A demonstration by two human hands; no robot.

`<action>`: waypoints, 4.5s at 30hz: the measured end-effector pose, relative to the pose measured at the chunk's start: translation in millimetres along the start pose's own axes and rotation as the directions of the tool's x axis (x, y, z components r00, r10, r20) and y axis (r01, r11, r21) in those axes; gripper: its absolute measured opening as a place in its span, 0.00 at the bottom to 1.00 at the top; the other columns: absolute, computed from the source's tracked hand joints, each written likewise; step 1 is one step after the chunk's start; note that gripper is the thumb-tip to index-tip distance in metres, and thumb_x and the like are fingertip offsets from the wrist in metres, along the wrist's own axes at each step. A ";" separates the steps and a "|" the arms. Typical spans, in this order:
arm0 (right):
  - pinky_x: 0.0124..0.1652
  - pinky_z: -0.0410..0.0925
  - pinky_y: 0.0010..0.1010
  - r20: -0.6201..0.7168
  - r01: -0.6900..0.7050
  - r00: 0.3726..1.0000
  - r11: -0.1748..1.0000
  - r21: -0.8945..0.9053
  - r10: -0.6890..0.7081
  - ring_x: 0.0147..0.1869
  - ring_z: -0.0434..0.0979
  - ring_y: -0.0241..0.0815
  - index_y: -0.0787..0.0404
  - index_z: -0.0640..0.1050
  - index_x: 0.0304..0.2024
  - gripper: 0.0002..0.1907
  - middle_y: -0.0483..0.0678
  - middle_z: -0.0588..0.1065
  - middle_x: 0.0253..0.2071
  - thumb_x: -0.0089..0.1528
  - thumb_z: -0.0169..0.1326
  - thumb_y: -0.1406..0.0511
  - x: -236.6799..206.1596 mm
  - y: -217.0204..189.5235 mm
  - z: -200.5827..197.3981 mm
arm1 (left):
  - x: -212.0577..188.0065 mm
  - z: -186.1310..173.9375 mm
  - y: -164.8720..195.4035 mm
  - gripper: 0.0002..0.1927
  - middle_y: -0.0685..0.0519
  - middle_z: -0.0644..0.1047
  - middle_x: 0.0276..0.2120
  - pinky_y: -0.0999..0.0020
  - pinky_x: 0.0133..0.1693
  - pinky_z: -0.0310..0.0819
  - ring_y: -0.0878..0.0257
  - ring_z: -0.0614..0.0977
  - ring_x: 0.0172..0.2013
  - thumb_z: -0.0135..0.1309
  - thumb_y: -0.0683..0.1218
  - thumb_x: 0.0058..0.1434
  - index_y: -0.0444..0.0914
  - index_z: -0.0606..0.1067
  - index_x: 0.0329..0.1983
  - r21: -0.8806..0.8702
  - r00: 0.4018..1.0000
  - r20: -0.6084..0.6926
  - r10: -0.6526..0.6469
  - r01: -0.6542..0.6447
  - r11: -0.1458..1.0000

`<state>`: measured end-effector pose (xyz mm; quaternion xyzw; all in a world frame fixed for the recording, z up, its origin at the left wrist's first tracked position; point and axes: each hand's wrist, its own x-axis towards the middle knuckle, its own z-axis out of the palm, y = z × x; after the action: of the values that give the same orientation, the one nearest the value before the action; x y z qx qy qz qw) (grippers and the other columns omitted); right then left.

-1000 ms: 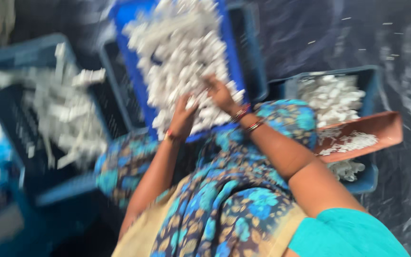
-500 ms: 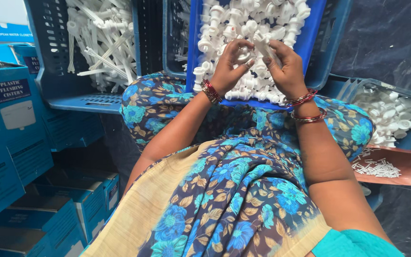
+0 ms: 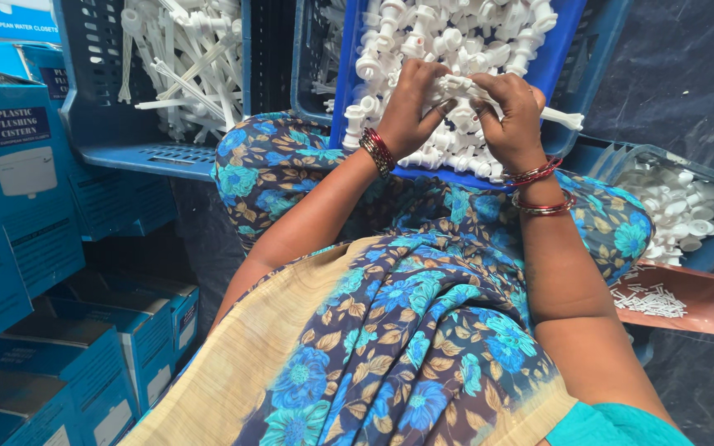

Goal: The person sits on the floor and assembles small white plastic components by hand. She picks up a plastic pipe and a cap, fits them together, and places the assembled unit into a blue basket.

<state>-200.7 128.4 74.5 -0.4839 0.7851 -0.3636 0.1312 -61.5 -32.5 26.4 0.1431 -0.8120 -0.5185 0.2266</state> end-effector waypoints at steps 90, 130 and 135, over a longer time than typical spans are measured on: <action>0.53 0.60 0.39 -0.012 0.059 0.998 0.998 -0.015 -0.059 0.49 0.73 0.48 0.56 0.80 0.60 0.20 0.47 0.75 0.41 0.65 0.61 0.73 4.0 -8.4 -0.4 | 6.6 -14.8 24.2 0.23 0.46 0.70 0.51 0.59 0.50 0.75 0.49 0.78 0.50 0.60 0.46 0.67 0.39 0.67 0.61 0.028 1.000 -0.014 0.022 -0.022 0.999; 0.53 0.56 0.41 0.099 0.154 0.986 0.962 -0.226 -0.135 0.51 0.72 0.46 0.49 0.80 0.59 0.19 0.43 0.74 0.43 0.66 0.62 0.68 -8.5 17.1 -2.9 | -2.5 -7.5 19.1 0.17 0.45 0.70 0.42 0.55 0.41 0.72 0.48 0.78 0.39 0.52 0.53 0.72 0.39 0.72 0.57 0.084 0.996 0.070 -0.063 0.057 0.995; 0.53 0.57 0.43 0.129 0.195 0.978 0.943 -0.270 -0.165 0.52 0.73 0.47 0.48 0.80 0.59 0.16 0.43 0.74 0.42 0.69 0.62 0.64 -19.2 14.8 -2.7 | -12.5 -8.4 19.4 0.14 0.46 0.71 0.41 0.58 0.44 0.72 0.50 0.78 0.41 0.46 0.52 0.76 0.38 0.75 0.53 0.016 0.998 0.027 -0.060 0.059 0.998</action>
<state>-202.5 150.0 63.3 -0.5857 0.7734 -0.2330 0.0679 -46.4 -25.0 44.3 0.1620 -0.8143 -0.5206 0.1990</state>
